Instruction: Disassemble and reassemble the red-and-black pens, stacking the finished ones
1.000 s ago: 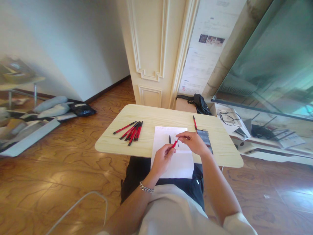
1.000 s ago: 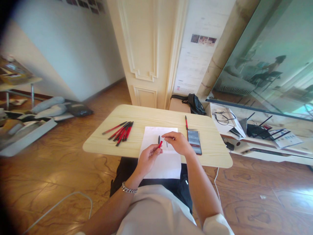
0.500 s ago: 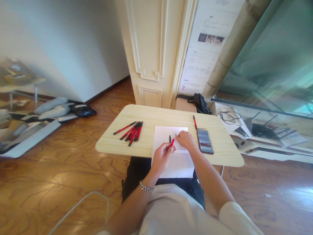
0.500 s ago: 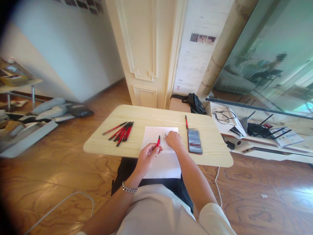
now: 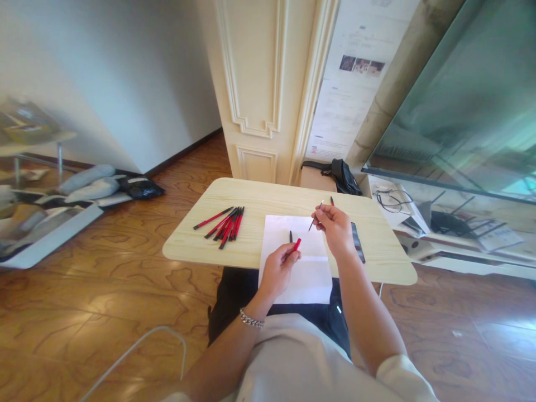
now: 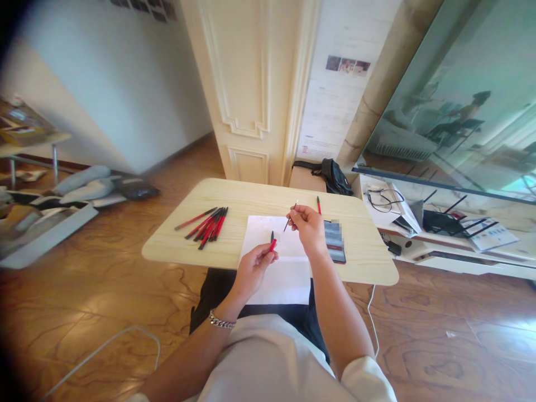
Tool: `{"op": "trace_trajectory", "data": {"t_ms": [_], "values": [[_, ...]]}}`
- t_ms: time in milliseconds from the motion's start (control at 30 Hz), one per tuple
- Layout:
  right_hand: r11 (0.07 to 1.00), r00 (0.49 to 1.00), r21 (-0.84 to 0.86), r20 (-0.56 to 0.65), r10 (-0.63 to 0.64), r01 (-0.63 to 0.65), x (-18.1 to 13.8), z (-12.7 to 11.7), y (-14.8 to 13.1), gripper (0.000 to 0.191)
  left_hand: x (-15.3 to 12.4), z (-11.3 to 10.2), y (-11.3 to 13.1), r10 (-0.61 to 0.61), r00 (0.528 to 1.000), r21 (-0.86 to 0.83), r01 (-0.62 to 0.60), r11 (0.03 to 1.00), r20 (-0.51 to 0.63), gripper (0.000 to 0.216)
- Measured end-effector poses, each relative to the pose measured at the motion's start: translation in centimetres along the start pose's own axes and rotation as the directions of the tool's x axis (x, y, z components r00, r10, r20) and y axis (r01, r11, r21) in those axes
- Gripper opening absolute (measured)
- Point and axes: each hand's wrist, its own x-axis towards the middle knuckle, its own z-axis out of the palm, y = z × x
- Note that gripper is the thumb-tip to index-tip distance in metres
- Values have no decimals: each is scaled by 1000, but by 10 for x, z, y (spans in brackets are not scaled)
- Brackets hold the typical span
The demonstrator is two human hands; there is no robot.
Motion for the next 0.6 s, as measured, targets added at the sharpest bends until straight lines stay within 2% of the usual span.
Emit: {"op": "trace_trajectory", "data": {"t_ms": [100, 267, 600], "values": [[999, 1000, 39, 7, -23, 23, -6, 4, -7, 26, 0, 0, 0, 13, 1000, 37, -13, 999, 0, 32], [1000, 999, 27, 29, -13, 13, -11, 10, 2, 24, 0, -1, 0, 22, 1000, 65, -22, 998, 5, 31], [983, 976, -172, 196, 95, -61, -32, 14, 17, 25, 0, 0, -2, -5, 1000, -31, 5, 999, -6, 33]]}}
